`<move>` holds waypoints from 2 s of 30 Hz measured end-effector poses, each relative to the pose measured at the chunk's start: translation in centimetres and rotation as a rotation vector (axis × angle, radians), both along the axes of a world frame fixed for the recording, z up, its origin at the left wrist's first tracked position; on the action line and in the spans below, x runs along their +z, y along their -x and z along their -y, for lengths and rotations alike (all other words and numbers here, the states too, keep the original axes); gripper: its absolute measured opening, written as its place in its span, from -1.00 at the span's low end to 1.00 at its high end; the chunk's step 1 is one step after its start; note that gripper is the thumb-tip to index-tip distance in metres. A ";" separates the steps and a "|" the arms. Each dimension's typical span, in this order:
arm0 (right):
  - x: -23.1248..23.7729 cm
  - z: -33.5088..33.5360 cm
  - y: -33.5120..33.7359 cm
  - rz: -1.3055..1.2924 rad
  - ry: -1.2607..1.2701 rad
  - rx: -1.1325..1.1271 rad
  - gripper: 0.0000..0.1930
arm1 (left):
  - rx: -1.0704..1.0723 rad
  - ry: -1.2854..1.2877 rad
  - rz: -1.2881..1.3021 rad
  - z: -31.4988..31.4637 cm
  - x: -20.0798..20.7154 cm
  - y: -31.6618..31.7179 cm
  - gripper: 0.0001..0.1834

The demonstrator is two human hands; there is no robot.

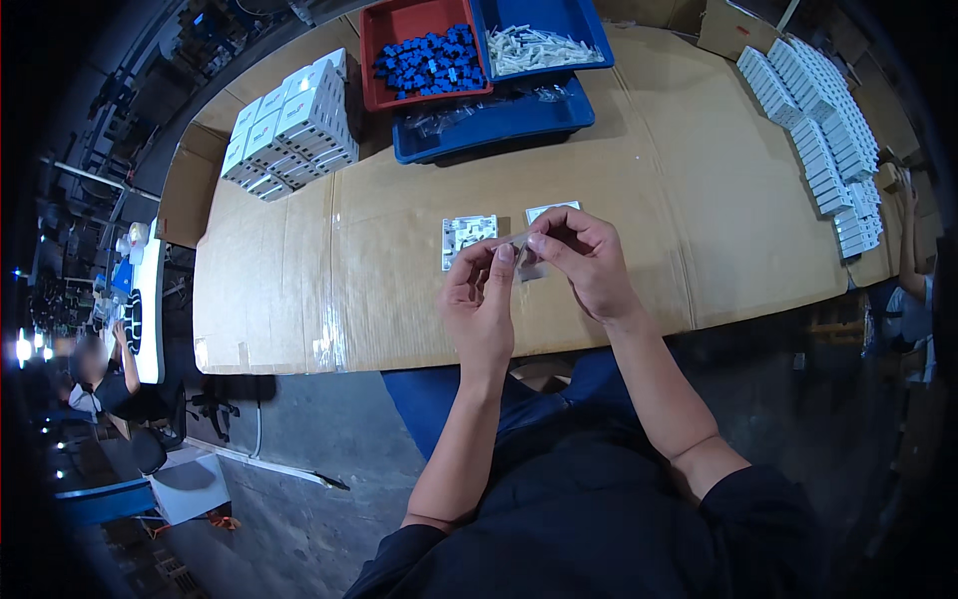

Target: Assembling electronic or plastic components and placing them into product boxes.

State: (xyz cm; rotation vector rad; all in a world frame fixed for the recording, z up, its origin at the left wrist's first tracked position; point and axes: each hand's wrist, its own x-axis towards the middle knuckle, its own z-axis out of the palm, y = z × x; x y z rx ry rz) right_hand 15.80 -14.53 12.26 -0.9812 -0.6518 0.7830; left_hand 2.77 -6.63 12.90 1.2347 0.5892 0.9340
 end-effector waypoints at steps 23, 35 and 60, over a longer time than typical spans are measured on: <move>-0.2 0.3 -0.2 0.107 0.073 0.067 -0.90 | -0.034 -0.181 -0.136 -0.4 -0.6 0.1 -0.85; 0.1 0.4 -0.1 0.127 0.097 0.052 -0.93 | -0.046 -0.168 -0.144 -0.5 -0.5 0.3 -0.78; 0.3 1.3 -2.5 0.295 -0.058 0.084 -0.89 | -0.383 0.590 0.044 -2.2 -2.1 1.0 -0.71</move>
